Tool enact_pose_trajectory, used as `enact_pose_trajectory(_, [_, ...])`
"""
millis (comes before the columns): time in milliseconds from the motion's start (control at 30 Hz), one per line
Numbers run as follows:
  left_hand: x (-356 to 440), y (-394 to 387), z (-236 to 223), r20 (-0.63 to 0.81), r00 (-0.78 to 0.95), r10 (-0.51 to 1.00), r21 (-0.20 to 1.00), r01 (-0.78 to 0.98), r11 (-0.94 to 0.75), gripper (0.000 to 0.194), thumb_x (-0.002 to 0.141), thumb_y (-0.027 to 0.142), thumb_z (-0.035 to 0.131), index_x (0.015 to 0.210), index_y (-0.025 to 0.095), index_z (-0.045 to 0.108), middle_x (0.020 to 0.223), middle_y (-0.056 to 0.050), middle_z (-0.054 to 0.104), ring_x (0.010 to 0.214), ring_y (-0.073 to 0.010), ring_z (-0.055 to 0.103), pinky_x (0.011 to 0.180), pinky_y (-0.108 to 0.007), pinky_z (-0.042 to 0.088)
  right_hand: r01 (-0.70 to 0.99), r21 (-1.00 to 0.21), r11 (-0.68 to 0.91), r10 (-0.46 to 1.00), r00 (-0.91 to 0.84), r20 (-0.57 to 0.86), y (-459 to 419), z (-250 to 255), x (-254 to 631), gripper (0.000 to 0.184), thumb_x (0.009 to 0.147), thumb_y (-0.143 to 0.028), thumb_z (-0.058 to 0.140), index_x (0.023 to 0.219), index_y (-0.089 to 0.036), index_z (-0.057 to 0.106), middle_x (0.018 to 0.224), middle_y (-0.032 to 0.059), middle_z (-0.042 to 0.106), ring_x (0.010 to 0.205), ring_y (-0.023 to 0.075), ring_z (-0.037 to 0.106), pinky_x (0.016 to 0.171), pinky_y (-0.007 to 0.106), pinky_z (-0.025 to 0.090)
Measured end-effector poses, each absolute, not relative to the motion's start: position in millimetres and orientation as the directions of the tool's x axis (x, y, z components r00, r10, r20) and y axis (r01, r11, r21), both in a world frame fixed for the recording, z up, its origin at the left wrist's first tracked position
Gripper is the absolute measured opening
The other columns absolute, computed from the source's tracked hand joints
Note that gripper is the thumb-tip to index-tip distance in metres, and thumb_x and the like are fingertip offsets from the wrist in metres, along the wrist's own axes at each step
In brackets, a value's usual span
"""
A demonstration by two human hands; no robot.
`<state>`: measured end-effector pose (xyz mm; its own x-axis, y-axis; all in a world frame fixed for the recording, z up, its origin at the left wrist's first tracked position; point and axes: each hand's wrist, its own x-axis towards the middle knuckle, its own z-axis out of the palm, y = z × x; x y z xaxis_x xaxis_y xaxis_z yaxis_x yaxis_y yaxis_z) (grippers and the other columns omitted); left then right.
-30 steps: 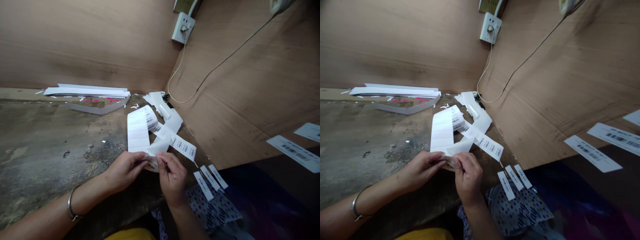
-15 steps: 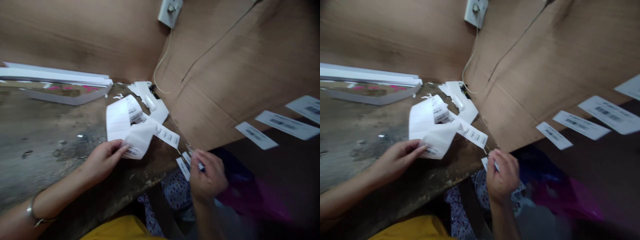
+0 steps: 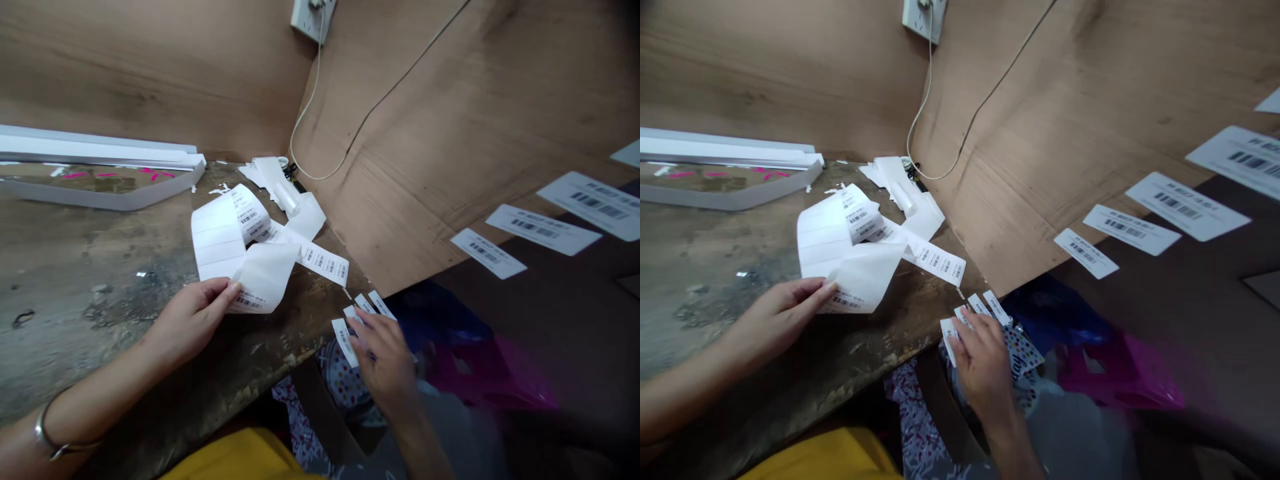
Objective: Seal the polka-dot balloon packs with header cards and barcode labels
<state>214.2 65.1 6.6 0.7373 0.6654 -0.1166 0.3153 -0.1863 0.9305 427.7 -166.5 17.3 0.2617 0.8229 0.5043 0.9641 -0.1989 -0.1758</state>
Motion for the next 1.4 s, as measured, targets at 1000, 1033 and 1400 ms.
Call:
enact_pose_trajectory(1000, [209.9, 62.4, 22.5, 0.017, 0.887, 0.461, 0.999, -0.003, -0.032, 0.027, 0.088, 0.034, 0.049, 0.078, 0.013, 0.06, 0.073, 0.001, 0.057, 0.069, -0.0118, 0.047, 0.066, -0.021, 0.041, 0.686, -0.687, 0.238, 0.836, 0.216, 0.505, -41.7, 21.5, 353.6, 0.021, 0.085, -0.014, 0.058, 0.103, -0.021, 0.066, 0.099, 0.0042, 0.069, 0.099, 0.019, 0.06, 0.09, 0.035, 0.049])
enact_pose_trajectory(1033, [210.2, 62.7, 22.6, 0.015, 0.888, 0.46, 0.999, 0.004, -0.04, 0.026, 0.088, 0.034, 0.049, 0.078, 0.013, 0.061, 0.073, 0.001, 0.057, 0.069, -0.0118, 0.047, 0.066, -0.021, 0.041, 0.656, -0.722, 0.219, 0.833, 0.26, 0.489, -42.4, 21.4, 352.1, 0.018, 0.085, -0.015, 0.059, 0.1, -0.021, 0.067, 0.096, 0.0037, 0.069, 0.093, 0.0177, 0.062, 0.085, 0.032, 0.051])
enact_pose_trajectory(1400, [209.3, 68.4, 11.3, -0.033, 0.89, 0.456, 0.974, 0.13, -0.184, 0.03, 0.089, 0.035, 0.045, 0.091, 0.014, 0.066, 0.089, -0.004, 0.069, 0.084, -0.0198, 0.06, 0.078, -0.028, 0.047, 0.454, -0.888, 0.077, 0.475, 0.766, 0.433, -40.7, 14.8, 368.5, 0.02, 0.089, -0.033, 0.054, 0.085, -0.017, 0.066, 0.072, 0.0034, 0.069, 0.065, 0.0183, 0.065, 0.063, 0.033, 0.055])
